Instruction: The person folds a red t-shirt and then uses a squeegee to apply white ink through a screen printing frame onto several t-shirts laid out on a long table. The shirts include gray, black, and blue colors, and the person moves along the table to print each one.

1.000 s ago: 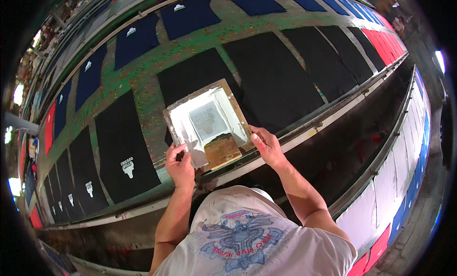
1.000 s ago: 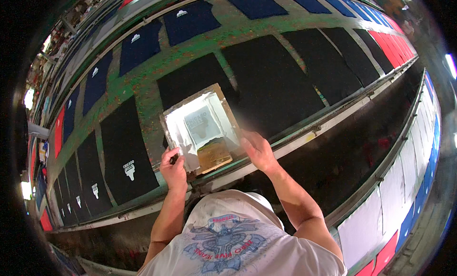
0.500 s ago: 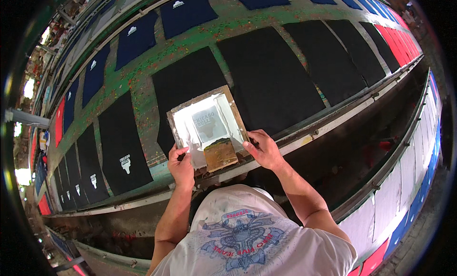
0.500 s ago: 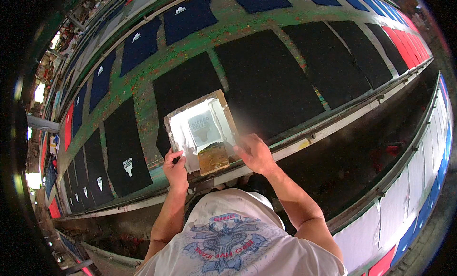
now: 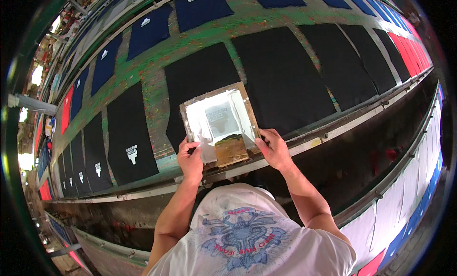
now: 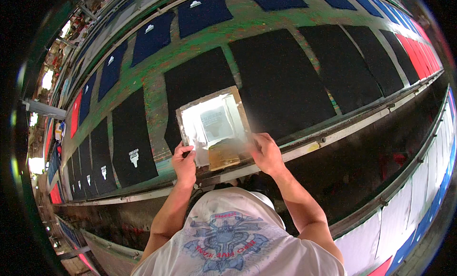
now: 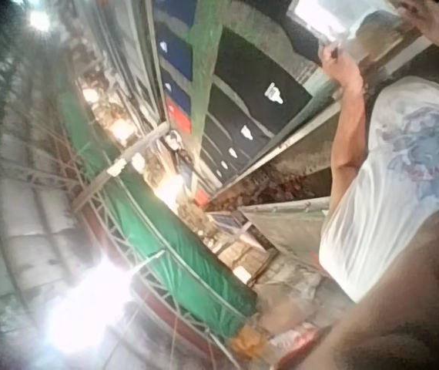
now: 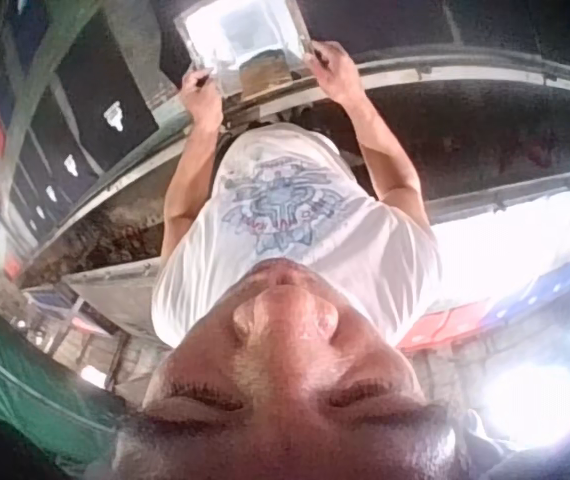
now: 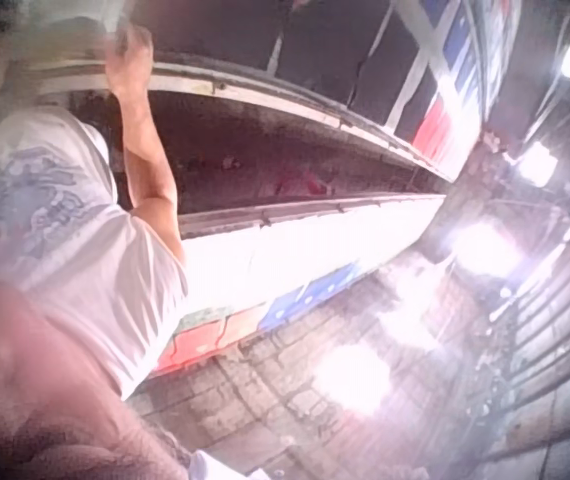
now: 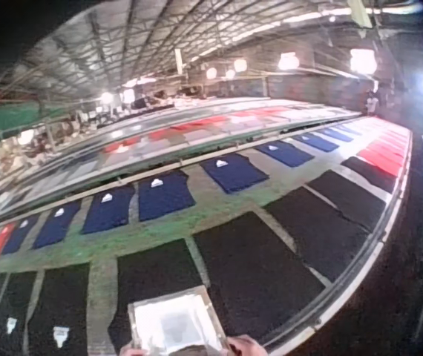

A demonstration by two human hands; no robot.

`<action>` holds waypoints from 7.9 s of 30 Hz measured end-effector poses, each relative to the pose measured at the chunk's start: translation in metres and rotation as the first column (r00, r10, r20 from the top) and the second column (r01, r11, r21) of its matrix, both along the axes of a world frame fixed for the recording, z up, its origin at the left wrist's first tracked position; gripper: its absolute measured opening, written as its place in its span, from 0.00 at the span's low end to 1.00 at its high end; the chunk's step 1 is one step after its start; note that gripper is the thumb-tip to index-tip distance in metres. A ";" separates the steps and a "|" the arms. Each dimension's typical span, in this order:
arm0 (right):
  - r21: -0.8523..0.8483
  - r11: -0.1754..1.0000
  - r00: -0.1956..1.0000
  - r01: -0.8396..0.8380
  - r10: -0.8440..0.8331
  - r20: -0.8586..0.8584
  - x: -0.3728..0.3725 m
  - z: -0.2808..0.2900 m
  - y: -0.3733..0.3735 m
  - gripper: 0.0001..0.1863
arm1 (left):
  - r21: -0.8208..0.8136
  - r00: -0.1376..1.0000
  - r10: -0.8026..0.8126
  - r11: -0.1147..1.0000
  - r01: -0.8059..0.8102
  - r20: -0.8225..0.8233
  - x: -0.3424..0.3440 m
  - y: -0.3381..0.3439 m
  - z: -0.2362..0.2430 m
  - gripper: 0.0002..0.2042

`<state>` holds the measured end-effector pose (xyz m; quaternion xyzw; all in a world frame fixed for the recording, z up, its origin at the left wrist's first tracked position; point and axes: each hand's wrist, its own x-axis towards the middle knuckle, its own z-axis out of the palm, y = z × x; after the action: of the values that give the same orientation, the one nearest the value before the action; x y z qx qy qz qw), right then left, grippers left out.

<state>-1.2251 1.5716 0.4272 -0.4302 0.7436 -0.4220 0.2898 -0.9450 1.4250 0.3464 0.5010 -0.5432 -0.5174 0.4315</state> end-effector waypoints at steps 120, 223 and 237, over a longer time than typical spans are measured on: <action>0.379 0.633 0.481 -0.675 0.767 -0.425 -0.012 0.049 -0.152 0.22 | -0.082 0.944 -0.097 0.988 0.129 0.316 0.008 -0.033 0.032 0.24; 0.030 0.999 0.926 0.038 -0.047 0.374 -0.323 0.011 0.096 0.31 | 0.002 0.990 0.040 0.999 -0.040 -0.133 -0.316 0.096 0.011 0.33; 0.108 0.806 0.556 -0.582 0.492 -0.670 -0.269 0.060 0.072 0.26 | -0.452 0.886 -0.044 0.848 0.278 0.462 -0.301 0.082 0.036 0.29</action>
<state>-1.4943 1.6437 0.4876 -0.7750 0.6005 -0.1753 0.0901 -1.2456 1.5067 0.3824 0.4241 -0.7828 -0.2669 0.3691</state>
